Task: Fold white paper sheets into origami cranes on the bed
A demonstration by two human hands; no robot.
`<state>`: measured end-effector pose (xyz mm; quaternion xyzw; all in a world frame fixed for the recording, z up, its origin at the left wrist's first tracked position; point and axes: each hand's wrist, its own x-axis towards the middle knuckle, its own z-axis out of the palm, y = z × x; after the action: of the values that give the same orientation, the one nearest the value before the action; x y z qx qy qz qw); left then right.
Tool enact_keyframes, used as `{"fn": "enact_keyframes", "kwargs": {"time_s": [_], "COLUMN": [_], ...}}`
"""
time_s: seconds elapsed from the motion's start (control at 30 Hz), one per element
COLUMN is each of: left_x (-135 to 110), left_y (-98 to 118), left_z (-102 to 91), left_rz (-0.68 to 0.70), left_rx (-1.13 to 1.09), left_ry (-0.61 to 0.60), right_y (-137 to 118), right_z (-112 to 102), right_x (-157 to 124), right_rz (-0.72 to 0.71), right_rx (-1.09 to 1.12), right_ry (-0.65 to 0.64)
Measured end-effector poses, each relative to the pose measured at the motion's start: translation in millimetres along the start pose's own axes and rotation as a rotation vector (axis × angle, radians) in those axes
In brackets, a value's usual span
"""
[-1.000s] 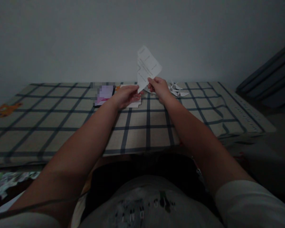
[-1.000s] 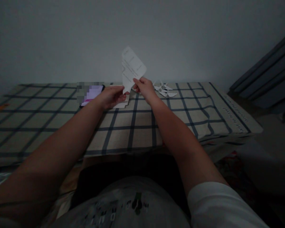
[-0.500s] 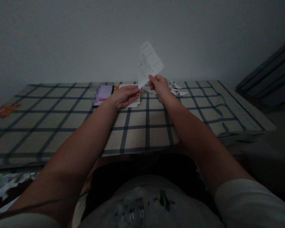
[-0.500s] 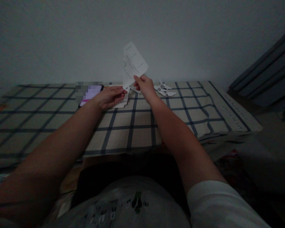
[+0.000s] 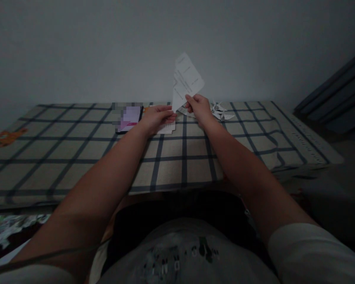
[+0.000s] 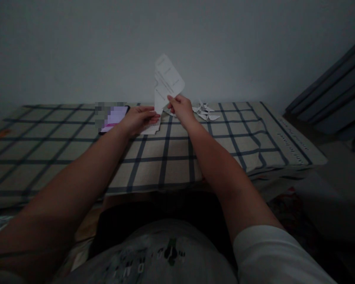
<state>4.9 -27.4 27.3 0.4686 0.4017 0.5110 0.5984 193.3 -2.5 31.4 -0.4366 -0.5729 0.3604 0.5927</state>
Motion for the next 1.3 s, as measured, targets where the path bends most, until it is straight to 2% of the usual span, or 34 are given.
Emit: {"fn": "enact_keyframes", "kwargs": {"time_s": [0.13,0.43,0.6,0.8,0.93,1.13,1.3], "left_x": [5.0,6.1,7.9,6.4,5.8,6.0,2.7], "left_y": [-5.4,-7.1,-7.7,-4.6,-5.1,-5.7,-0.7], "left_z": [-1.9,-3.8,-4.7,-2.8,-2.9,-2.7,0.1], "left_rz": [0.028,0.104,0.089,0.179,0.249,0.178,0.150], "left_rx": [0.023,0.092,0.108,0.230,0.249,0.099,0.112], "left_ry": [-0.041,-0.051,-0.091,0.041,0.067,-0.069,-0.064], "right_y": [-1.3,-2.3,-3.4,0.2,3.1,2.9,3.9], "right_z": [-1.0,-0.6,1.4,3.5,2.5,0.3,0.1], "right_x": [0.0,-0.2,-1.1,-2.4,-2.4,-2.8,-2.9], "right_rz": [0.009,-0.009,0.010,0.015,0.004,0.015,0.004], "right_rx": [-0.008,-0.012,-0.007,0.022,0.028,0.039,0.041], "right_ry": [-0.006,-0.033,-0.059,-0.099,-0.123,-0.174,-0.174]}}
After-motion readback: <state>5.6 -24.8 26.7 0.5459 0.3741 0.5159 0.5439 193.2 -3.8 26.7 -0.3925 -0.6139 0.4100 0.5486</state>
